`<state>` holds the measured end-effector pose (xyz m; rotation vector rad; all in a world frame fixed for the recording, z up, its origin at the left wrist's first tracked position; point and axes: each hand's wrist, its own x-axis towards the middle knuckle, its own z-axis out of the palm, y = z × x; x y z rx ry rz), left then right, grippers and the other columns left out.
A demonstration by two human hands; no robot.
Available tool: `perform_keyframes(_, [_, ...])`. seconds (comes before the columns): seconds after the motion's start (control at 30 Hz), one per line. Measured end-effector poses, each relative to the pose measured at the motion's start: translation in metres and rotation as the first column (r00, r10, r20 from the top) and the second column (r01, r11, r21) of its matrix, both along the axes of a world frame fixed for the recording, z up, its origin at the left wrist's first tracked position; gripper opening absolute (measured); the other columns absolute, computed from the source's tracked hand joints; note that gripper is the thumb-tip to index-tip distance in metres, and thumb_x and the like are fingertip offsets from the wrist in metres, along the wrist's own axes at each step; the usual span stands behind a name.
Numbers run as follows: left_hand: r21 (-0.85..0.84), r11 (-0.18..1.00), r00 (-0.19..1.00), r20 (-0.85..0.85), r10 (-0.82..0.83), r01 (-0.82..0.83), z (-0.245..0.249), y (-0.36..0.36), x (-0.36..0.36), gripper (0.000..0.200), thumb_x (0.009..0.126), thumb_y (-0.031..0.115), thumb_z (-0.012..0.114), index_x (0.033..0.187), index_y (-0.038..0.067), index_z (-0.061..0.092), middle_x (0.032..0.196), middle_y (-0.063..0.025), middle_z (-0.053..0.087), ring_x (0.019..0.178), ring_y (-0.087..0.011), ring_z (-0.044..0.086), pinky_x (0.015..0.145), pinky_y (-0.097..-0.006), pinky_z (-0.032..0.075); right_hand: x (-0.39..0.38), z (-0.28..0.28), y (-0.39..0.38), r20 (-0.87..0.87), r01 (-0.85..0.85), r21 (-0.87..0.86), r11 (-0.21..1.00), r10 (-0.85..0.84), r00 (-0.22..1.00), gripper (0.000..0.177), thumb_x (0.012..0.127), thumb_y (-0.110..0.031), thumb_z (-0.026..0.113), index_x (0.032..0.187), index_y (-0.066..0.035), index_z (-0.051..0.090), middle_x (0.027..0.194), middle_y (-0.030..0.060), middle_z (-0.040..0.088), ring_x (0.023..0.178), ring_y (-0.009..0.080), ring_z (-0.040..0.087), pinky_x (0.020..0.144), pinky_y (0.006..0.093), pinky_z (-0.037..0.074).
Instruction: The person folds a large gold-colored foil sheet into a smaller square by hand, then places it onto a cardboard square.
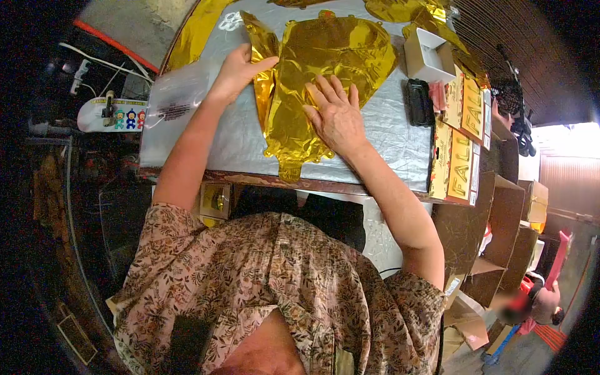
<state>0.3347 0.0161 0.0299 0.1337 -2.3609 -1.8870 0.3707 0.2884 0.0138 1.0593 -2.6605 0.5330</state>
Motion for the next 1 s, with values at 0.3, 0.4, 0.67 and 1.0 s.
perform_keyframes(0.3, [-0.359, 0.921, 0.977, -0.087, -0.195, 0.152, 0.017, 0.039, 0.011, 0.045, 0.102, 0.037, 0.066, 0.125, -0.003, 0.066, 0.114, -0.0105, 0.068, 0.091, -0.0151, 0.068, 0.073, -0.0294, 0.055, 0.000, 0.001, -0.002, -0.007, 0.008, 0.013, 1.000, -0.008, 1.000, 0.050, 0.103, -0.033, 0.059, 0.147, -0.011, 0.054, 0.154, 0.0139, 0.049, 0.144, 0.0398, 0.042, 0.118, 0.0620, 0.029])
perform_keyframes(0.4, [-0.466, 0.861, 0.937, -0.163, -0.309, 0.203, 0.015, 0.025, 0.007, 0.037, 0.106, 0.031, 0.058, 0.127, 0.002, 0.067, 0.117, -0.0102, 0.066, 0.098, -0.0206, 0.066, 0.083, -0.0332, 0.054, 0.001, 0.002, -0.002, -0.004, 0.009, 0.010, 1.000, -0.009, 1.000, 0.050, 0.102, -0.033, 0.059, 0.147, -0.011, 0.054, 0.154, 0.0140, 0.049, 0.144, 0.0397, 0.042, 0.118, 0.0618, 0.029])
perform_keyframes(0.67, [-0.823, 0.546, 0.826, -0.192, -0.530, 0.159, 0.002, 0.032, -0.003, 0.026, 0.103, 0.019, 0.056, 0.123, 0.018, 0.074, 0.138, -0.0029, 0.064, 0.125, -0.0255, 0.054, 0.110, -0.0455, 0.033, 0.001, 0.006, -0.003, -0.004, -0.001, 0.024, 1.000, 0.001, 1.000, 0.050, 0.102, -0.032, 0.060, 0.146, -0.010, 0.054, 0.155, 0.0144, 0.048, 0.144, 0.0406, 0.042, 0.117, 0.0619, 0.029])
perform_keyframes(1.0, [-0.579, 0.813, 0.861, -0.380, -0.339, 0.064, -0.008, 0.009, -0.039, 0.028, 0.100, 0.004, 0.056, 0.123, 0.008, 0.071, 0.126, -0.0106, 0.072, 0.116, -0.0310, 0.068, 0.101, -0.0346, 0.053, 0.001, 0.004, -0.003, 0.026, 0.004, 0.023, 1.000, -0.005, 1.000, 0.051, 0.102, -0.032, 0.060, 0.147, -0.010, 0.053, 0.156, 0.0145, 0.047, 0.145, 0.0404, 0.041, 0.117, 0.0616, 0.028])
